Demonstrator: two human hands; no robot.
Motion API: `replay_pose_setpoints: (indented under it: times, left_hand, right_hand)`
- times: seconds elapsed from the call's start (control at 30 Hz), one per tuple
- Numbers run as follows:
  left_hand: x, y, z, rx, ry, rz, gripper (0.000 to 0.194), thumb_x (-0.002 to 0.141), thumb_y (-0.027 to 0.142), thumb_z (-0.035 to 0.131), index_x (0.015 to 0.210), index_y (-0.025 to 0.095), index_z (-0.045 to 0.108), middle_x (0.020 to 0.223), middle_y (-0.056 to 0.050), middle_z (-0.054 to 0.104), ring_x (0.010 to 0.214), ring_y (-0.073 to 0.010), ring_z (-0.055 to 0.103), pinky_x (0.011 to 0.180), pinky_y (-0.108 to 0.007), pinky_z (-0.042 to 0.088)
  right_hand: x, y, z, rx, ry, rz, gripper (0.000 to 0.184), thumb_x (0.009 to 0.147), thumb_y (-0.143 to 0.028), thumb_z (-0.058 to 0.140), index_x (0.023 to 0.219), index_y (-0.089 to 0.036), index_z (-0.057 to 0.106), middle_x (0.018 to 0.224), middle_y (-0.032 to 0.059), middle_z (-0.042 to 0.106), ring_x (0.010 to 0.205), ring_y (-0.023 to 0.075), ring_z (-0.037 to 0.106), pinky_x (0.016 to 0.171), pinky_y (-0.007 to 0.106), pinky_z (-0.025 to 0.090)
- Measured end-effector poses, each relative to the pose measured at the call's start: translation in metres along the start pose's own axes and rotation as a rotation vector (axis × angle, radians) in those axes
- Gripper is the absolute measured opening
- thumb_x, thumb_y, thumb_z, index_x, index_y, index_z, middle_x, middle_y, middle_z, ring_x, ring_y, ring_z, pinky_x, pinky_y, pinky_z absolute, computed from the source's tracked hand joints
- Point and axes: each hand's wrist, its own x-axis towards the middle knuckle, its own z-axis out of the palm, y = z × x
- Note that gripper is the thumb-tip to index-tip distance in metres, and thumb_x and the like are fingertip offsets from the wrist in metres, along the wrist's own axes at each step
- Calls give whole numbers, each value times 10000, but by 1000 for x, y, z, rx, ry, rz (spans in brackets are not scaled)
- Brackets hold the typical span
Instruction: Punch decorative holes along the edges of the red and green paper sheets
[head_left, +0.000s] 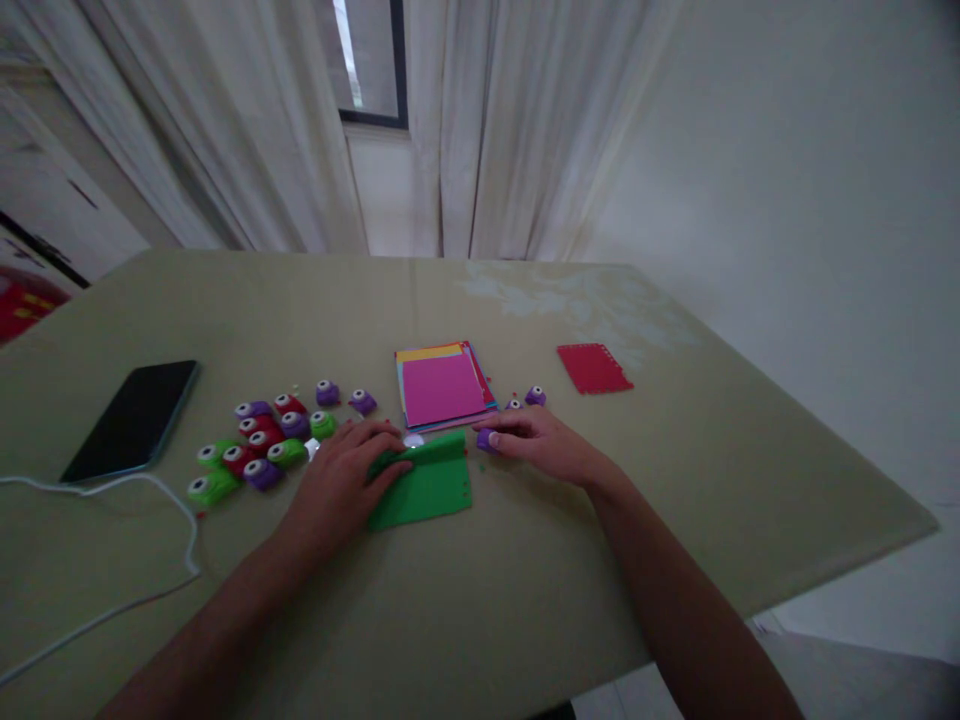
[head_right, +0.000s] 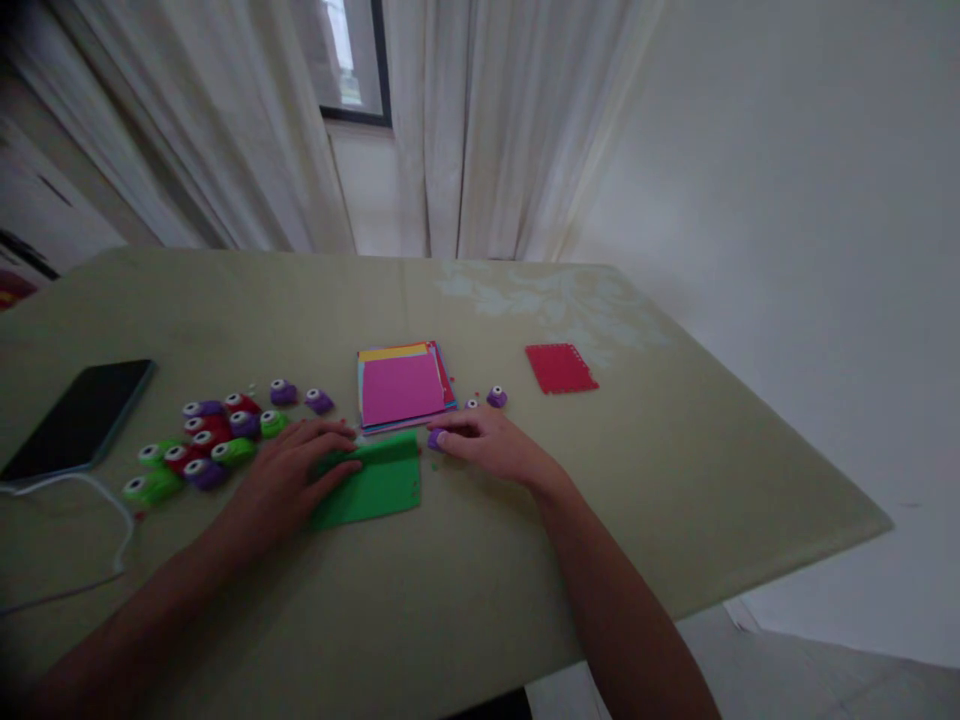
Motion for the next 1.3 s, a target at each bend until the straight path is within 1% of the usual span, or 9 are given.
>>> replay_pose_setpoints:
  times: [0.1,0.23,0.33,0.4,0.5,0.63,0.9,1.13,1.3]
  left_hand:
    - [1,7,-6,-243,-27,-126,234,964,458,637,1031,254,729,1059,-69,786,996,-313,727,869,-447,570]
    - [2,15,-15,-687,-66,-306,348,926,570,694,1055,256,616,959,-47,781,863,-274,757,699,-372,596]
    - [2,17,-18,-830,-59,-394,442,873,571,774,1140,261,606,968,-52,784,855,-265,769,664,-351,606]
    - [0,16,-20,-864,-34,-399,442,857,544,807,1149,262,632,1020,-64,788,876,-253,771,666,-332,612]
    - [-4,17,-21,-863,22,-383,394,830,514,831,1091,264,673,1066,-71,791,900,-250,769,668,-323,620]
    - [-7,20,-23,-811,90,-399,391,780,517,865,1026,258,706,1020,-62,782,853,-249,761,631,-321,618]
    - [-8,18,-24,-841,107,-399,352,779,448,894,1018,268,710,1007,-40,777,840,-225,749,605,-278,591]
    - [-4,18,-25,-777,57,-374,380,804,486,857,1070,263,703,1018,-57,783,871,-253,770,649,-317,627]
    - [1,7,-16,-553,-62,-342,431,890,556,747,1196,254,725,1063,-73,763,892,-285,777,686,-380,641]
  right_hand:
    - [0,-1,-2,-25,22,1,372,996,-401,670,1282,-207,808,831,12,756,690,152,604,625,262,439]
    - [0,-1,-3,55,95,-44,367,982,-415,682,1238,-193,823,1011,60,819,867,203,697,780,320,531]
    - [0,-1,-2,104,117,-71,358,979,-420,687,1216,-192,827,1098,85,829,968,232,725,888,375,556]
    - [-1,-1,-1,123,120,-76,354,980,-419,687,1211,-191,827,1120,89,826,979,232,729,899,381,560]
    - [-2,-3,1,131,105,-75,357,990,-421,681,1232,-199,820,1102,85,825,957,223,727,873,369,568]
    - [-3,-6,1,156,85,-66,364,996,-432,686,1247,-201,815,1137,91,816,999,233,730,894,372,575]
    - [-3,-8,5,156,85,-69,355,987,-438,702,1231,-206,814,1109,83,811,1026,250,739,933,401,590]
    - [-2,-3,7,196,73,-76,333,974,-420,706,1199,-188,786,1103,84,790,997,230,724,913,388,583]
    - [1,1,10,83,94,-29,271,950,-375,700,1110,-169,773,961,63,763,804,178,668,723,299,540]
